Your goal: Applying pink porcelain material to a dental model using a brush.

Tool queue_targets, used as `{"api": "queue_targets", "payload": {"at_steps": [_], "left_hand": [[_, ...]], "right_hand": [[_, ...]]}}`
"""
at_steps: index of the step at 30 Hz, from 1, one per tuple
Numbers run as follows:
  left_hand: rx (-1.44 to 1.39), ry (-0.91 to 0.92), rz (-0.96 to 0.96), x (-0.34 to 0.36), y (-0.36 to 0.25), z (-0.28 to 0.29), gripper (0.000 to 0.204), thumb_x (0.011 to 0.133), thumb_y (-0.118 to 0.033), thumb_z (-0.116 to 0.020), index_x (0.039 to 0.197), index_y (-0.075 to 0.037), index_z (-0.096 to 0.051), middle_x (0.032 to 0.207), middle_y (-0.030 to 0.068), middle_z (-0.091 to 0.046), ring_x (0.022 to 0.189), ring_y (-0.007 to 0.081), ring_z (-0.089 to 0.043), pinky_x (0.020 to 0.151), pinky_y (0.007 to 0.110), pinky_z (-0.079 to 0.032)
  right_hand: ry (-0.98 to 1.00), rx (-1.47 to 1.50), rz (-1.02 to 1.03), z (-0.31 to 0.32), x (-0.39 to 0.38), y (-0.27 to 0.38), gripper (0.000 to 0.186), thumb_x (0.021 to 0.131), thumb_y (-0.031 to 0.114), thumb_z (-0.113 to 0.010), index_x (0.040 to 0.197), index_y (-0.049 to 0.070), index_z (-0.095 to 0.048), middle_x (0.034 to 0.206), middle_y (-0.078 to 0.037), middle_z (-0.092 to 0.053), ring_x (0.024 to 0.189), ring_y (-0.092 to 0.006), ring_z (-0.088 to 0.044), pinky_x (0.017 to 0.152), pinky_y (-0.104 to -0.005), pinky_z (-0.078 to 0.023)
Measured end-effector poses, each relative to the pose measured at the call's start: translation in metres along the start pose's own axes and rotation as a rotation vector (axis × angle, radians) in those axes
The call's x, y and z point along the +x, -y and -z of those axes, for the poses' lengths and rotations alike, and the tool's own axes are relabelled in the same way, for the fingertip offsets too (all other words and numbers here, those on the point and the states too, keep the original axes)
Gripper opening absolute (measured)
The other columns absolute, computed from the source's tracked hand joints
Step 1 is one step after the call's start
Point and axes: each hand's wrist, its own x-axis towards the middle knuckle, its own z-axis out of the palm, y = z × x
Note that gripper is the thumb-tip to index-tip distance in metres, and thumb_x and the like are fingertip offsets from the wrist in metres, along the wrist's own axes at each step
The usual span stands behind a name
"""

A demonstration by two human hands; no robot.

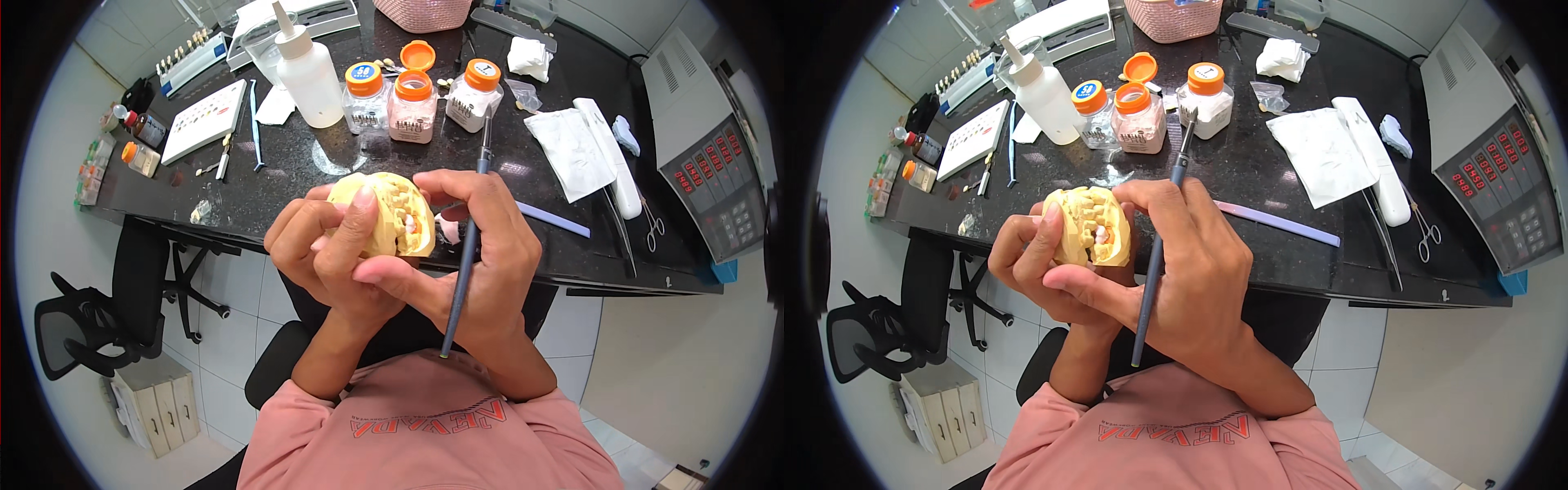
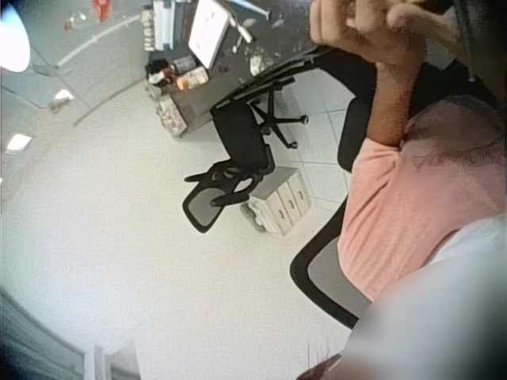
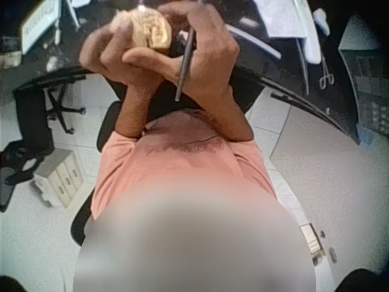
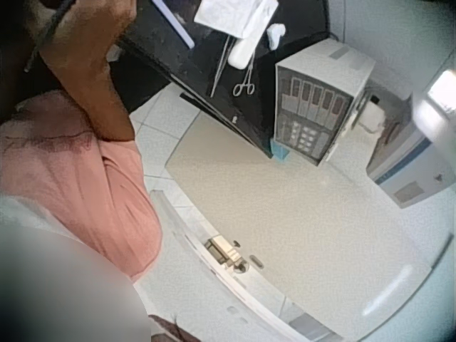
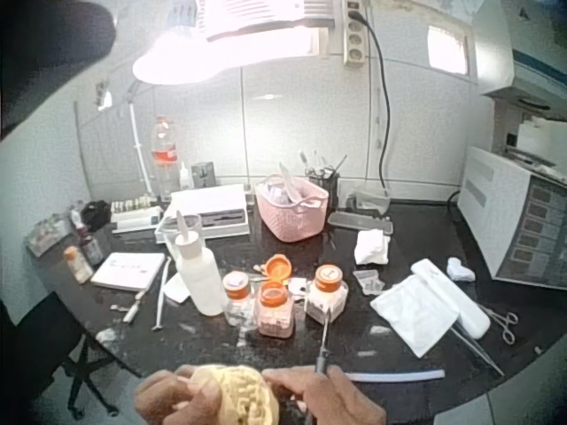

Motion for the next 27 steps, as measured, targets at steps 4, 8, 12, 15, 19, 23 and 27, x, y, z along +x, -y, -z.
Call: {"api": "queue_targets", "payload": {"at_steps": [4, 8, 12, 15, 19, 23, 27], "left_hand": [[0.054, 0.041, -0.041, 0.004, 0.001, 0.007, 0.033, 0.093, -0.035, -0.061, 0.116, -0.012, -0.059, 0.103, 0.0071, -0.041, 0.094, 0.0226, -0.046, 0.073, 0.034, -0.047], [0.094, 0.136, -0.117, 0.01, 0.0, 0.013, 0.038, 0.086, -0.032, -0.07, 0.115, -0.009, -0.061, 0.102, 0.0061, -0.042, 0.093, 0.0206, -0.047, 0.076, 0.031, -0.044], [0.163, 0.209, -0.22, 0.018, 0.0, 0.019, 0.042, 0.083, -0.031, -0.074, 0.114, -0.008, -0.059, 0.104, 0.0063, -0.043, 0.096, 0.0207, -0.048, 0.08, 0.032, -0.043], [0.056, 0.118, -0.242, 0.015, 0.004, 0.013, 0.036, 0.087, -0.028, -0.069, 0.114, -0.009, -0.056, 0.107, 0.0068, -0.045, 0.098, 0.0221, -0.049, 0.081, 0.033, -0.043], [0.143, 0.143, -0.352, 0.018, 0.002, 0.013, 0.028, 0.09, -0.024, -0.064, 0.113, -0.01, -0.055, 0.11, 0.0071, -0.045, 0.102, 0.0244, -0.049, 0.084, 0.035, -0.046], [0.142, 0.139, -0.367, 0.016, -0.001, 0.013, 0.024, 0.092, -0.026, -0.063, 0.111, -0.012, -0.058, 0.112, 0.0067, -0.044, 0.105, 0.0244, -0.048, 0.085, 0.034, -0.047], [0.059, 0.088, -0.327, 0.01, -0.004, 0.01, 0.025, 0.083, -0.018, -0.075, 0.106, -0.015, -0.066, 0.11, 0.0027, -0.048, 0.1, 0.0221, -0.045, 0.074, 0.028, -0.05]], "right_hand": [[-0.018, 0.161, -0.036, 0.0, 0.001, -0.002, 0.072, 0.063, 0.043, -0.089, 0.114, 0.0, -0.062, 0.09, -0.01, -0.066, 0.079, -0.0148, -0.064, 0.072, -0.0267, -0.053], [0.041, 0.228, -0.111, 0.006, 0.003, 0.0, 0.066, 0.071, 0.03, -0.084, 0.122, -0.002, -0.059, 0.093, -0.011, -0.067, 0.084, -0.0131, -0.065, 0.076, -0.0264, -0.053], [0.158, 0.423, -0.24, 0.012, 0.009, -0.003, 0.065, 0.075, 0.02, -0.077, 0.13, -0.004, -0.053, 0.096, -0.011, -0.067, 0.088, -0.0121, -0.064, 0.079, -0.0252, -0.051], [0.24, 0.595, -0.359, 0.018, 0.014, -0.002, 0.069, 0.075, 0.016, -0.074, 0.136, -0.004, -0.048, 0.099, -0.01, -0.065, 0.092, -0.0125, -0.063, 0.083, -0.0252, -0.05], [0.272, 0.804, -0.418, 0.018, 0.015, -0.006, 0.074, 0.077, 0.011, -0.07, 0.142, -0.005, -0.038, 0.109, -0.011, -0.061, 0.099, -0.0136, -0.061, 0.089, -0.0255, -0.048], [0.175, 0.985, -0.501, 0.014, 0.015, -0.002, 0.078, 0.075, 0.011, -0.071, 0.142, -0.008, -0.036, 0.103, -0.009, -0.062, 0.087, -0.0082, -0.06, 0.076, -0.0218, -0.05], [0.22, 0.922, -0.451, 0.018, 0.016, -0.003, 0.077, 0.077, 0.008, -0.064, 0.145, -0.006, -0.031, 0.115, -0.013, -0.057, 0.106, -0.017, -0.059, 0.091, -0.0267, -0.048]]}}
